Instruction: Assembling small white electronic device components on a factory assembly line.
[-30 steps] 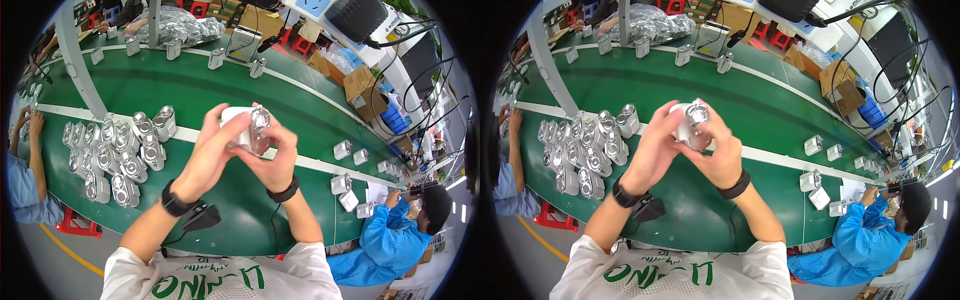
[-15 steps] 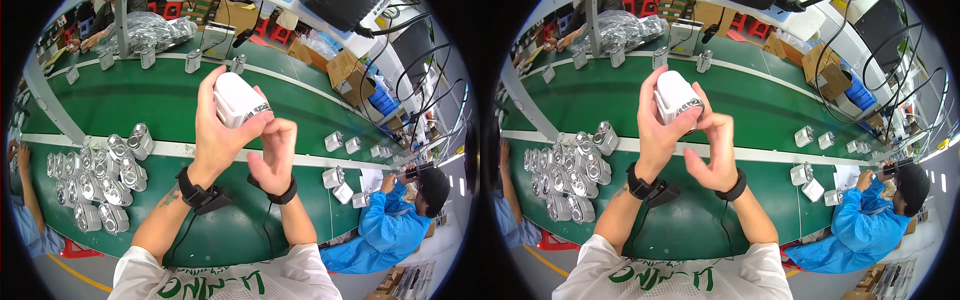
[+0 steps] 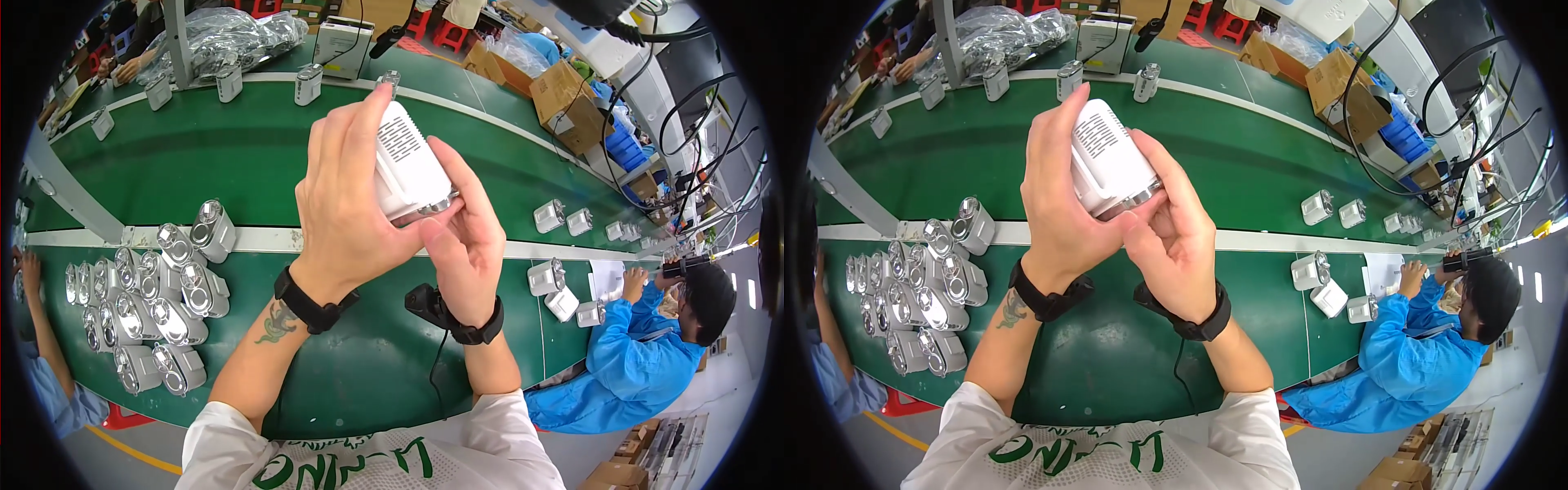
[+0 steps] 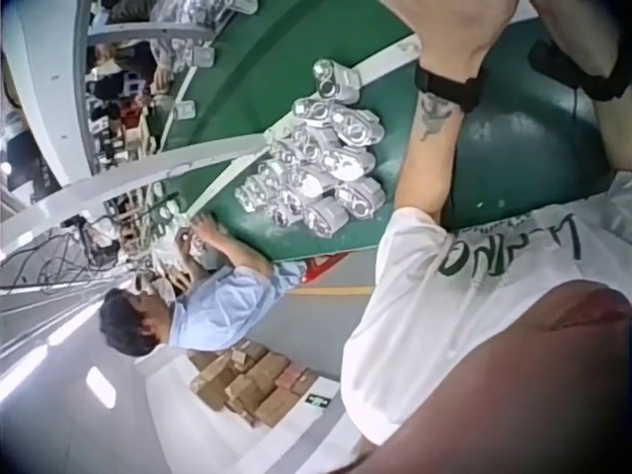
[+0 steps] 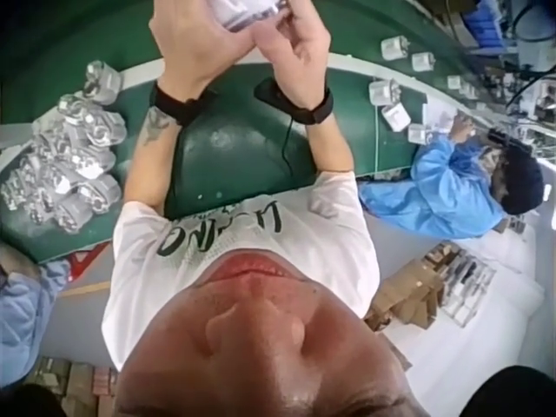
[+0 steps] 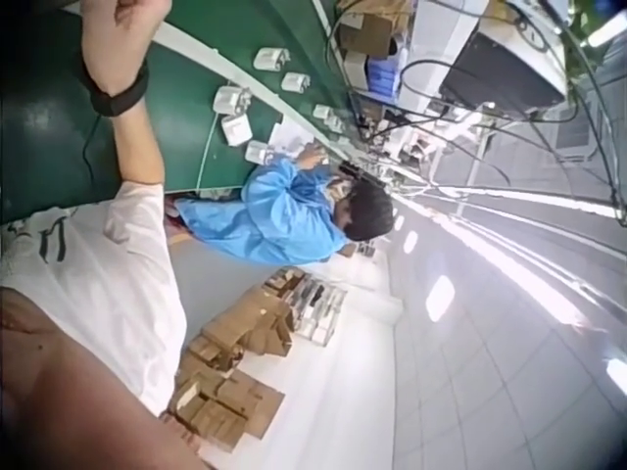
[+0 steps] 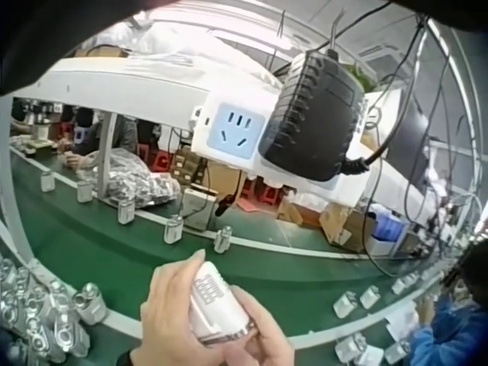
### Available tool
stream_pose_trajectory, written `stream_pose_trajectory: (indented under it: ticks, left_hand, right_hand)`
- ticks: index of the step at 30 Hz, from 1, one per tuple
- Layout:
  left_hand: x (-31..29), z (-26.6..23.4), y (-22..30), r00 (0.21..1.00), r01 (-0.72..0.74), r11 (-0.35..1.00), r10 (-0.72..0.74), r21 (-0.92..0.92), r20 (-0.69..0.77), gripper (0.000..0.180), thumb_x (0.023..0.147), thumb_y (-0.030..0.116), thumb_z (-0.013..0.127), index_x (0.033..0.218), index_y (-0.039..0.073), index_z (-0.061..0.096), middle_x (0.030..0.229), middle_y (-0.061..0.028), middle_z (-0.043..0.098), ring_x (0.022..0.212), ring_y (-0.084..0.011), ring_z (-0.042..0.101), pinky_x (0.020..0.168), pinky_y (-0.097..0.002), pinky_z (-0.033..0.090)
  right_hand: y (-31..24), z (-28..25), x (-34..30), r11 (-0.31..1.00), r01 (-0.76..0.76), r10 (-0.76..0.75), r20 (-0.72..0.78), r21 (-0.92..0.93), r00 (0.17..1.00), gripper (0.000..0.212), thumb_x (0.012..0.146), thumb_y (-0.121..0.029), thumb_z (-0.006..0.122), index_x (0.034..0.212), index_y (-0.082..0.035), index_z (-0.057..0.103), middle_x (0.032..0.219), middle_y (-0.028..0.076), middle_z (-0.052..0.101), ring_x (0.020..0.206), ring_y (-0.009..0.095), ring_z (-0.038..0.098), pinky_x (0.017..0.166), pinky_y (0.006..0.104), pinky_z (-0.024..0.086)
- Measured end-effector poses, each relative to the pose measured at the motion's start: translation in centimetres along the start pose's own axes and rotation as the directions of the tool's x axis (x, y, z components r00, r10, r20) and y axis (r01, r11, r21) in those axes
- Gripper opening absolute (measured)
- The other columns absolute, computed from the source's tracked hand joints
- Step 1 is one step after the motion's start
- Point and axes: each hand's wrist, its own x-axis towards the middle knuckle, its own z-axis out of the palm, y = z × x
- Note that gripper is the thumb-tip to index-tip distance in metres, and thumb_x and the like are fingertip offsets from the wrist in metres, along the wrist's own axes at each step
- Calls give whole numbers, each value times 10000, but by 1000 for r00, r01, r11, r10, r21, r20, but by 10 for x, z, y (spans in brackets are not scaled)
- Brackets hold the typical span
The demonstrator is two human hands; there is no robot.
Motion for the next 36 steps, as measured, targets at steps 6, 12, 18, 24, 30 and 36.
stream_pose_trajectory:
  ticks: [6,12,18,24,30,36]
  left_hand:
    - [-2,-4,-5,994,-108,992,108,61,-4,871,551,341,823,1295,19,503,1092,-125,563,962,-319,559,664,-390,523]
    - [-1,-3,-6,990,-139,985,140,103,-4,845,555,381,809,1265,15,531,1075,-119,570,941,-315,566,644,-380,526]
    - [-2,-3,-6,988,-154,984,155,88,-11,829,536,321,812,1255,16,538,1059,-112,578,933,-311,568,644,-381,530]
    - [-5,0,-2,994,-106,990,107,92,-6,761,535,224,795,1226,11,561,1049,-141,583,889,-315,589,695,-374,523]
    - [3,-3,4,998,-39,991,33,128,48,736,533,186,790,1219,34,570,1017,-121,576,876,-310,583,674,-377,519]
    - [4,-9,11,996,-43,985,28,165,88,744,528,176,793,1225,44,567,1020,-113,569,887,-304,579,667,-379,517]
  right_hand:
    - [4,5,-6,1000,-4,5,-53,23,999,632,833,120,461,1443,78,304,1393,174,440,1253,212,478,1045,332,390]
    - [11,6,-5,997,13,-4,-113,82,994,602,817,130,461,1411,91,367,1361,175,479,1238,202,490,1044,331,391]
    - [8,10,-8,999,-19,25,-155,44,988,606,818,130,451,1415,91,359,1360,172,481,1220,193,499,1038,328,396]
    - [13,7,-8,998,-30,40,-167,61,985,593,831,118,444,1417,85,361,1343,158,499,1196,181,511,1021,315,405]
    - [13,8,-4,997,-74,78,-197,26,977,585,835,107,440,1415,82,369,1331,151,511,1185,174,517,1010,304,407]
    - [13,9,-5,999,-22,28,-182,38,983,577,843,81,454,1415,75,378,1330,150,514,1182,173,519,1001,300,410]
